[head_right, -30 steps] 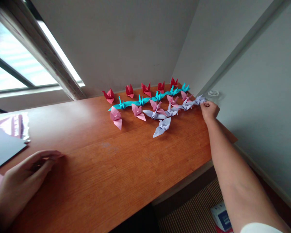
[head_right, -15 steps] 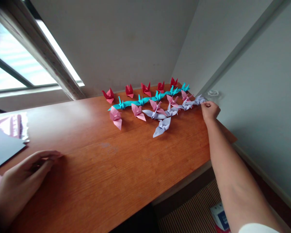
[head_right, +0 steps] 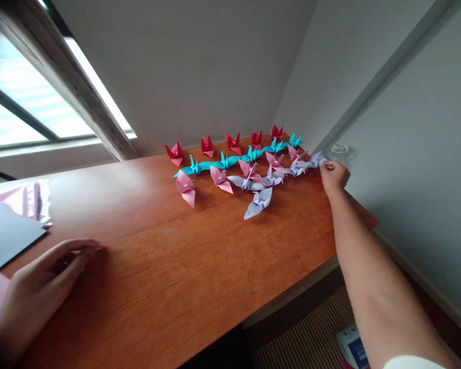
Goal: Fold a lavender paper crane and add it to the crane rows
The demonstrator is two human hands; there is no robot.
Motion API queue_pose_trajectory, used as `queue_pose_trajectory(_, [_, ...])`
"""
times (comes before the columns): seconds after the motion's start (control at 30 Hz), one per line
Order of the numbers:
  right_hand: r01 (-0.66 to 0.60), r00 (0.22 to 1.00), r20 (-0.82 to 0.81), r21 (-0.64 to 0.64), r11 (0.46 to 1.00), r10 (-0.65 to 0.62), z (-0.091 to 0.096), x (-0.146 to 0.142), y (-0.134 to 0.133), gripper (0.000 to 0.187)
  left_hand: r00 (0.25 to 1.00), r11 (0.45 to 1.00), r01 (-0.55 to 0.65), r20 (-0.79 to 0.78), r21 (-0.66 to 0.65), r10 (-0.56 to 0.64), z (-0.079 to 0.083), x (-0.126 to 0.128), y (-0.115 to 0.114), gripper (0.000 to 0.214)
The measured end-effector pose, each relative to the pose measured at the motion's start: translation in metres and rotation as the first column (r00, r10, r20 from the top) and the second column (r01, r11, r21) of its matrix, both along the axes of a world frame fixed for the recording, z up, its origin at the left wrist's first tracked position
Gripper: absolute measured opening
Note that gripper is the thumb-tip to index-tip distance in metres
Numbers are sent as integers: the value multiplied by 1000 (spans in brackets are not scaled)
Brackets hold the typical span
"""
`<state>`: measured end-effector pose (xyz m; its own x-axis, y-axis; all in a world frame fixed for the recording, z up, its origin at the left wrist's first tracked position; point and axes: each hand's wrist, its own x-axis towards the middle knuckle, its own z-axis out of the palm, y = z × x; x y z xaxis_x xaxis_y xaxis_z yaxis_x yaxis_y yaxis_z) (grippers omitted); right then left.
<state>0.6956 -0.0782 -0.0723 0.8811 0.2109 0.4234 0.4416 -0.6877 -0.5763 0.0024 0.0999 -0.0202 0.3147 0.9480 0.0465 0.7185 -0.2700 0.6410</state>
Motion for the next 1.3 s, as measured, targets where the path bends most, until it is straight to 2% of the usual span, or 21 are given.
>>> queue_pose_trajectory(0.17, [45, 999, -29, -25, 999, -45, 4, -4, -2, 15, 1000, 1000, -3, 5, -5, 3, 1, 3, -1, 39])
queue_pose_trajectory(0.33, [102, 989, -104, -40, 994, -106, 6, -8, -8, 33, 1000, 1000, 5, -4, 10, -5, 0, 0, 0, 39])
queue_pose_trajectory(0.5, [118, 982, -141, -69, 991, -127, 9, -14, -10, 34, 1000, 1000, 13, -4, 26, -13, -2, -2, 1, 38])
queue_pose_trajectory(0.63, [106, 986, -119, -103, 989, -118, 15, -22, -7, 33, 1000, 999, 13, -10, 38, -12, 0, -1, 0, 39])
queue_pose_trajectory(0.8, [104, 994, -26, -87, 991, -107, 22, -31, -5, 16, 1000, 999, 21, -15, 36, -20, 2, 1, 0, 39])
queue_pose_trajectory(1.03, [29, 999, 22, -71, 997, -28, 23, -33, -3, 20, 1000, 999, 12, -22, 32, -11, 0, 1, 1, 38])
queue_pose_trajectory(1.3, [-41, 999, 10, -71, 997, 42, 21, -30, -2, 15, 999, 999, 13, -32, 44, -12, 3, 3, -1, 38])
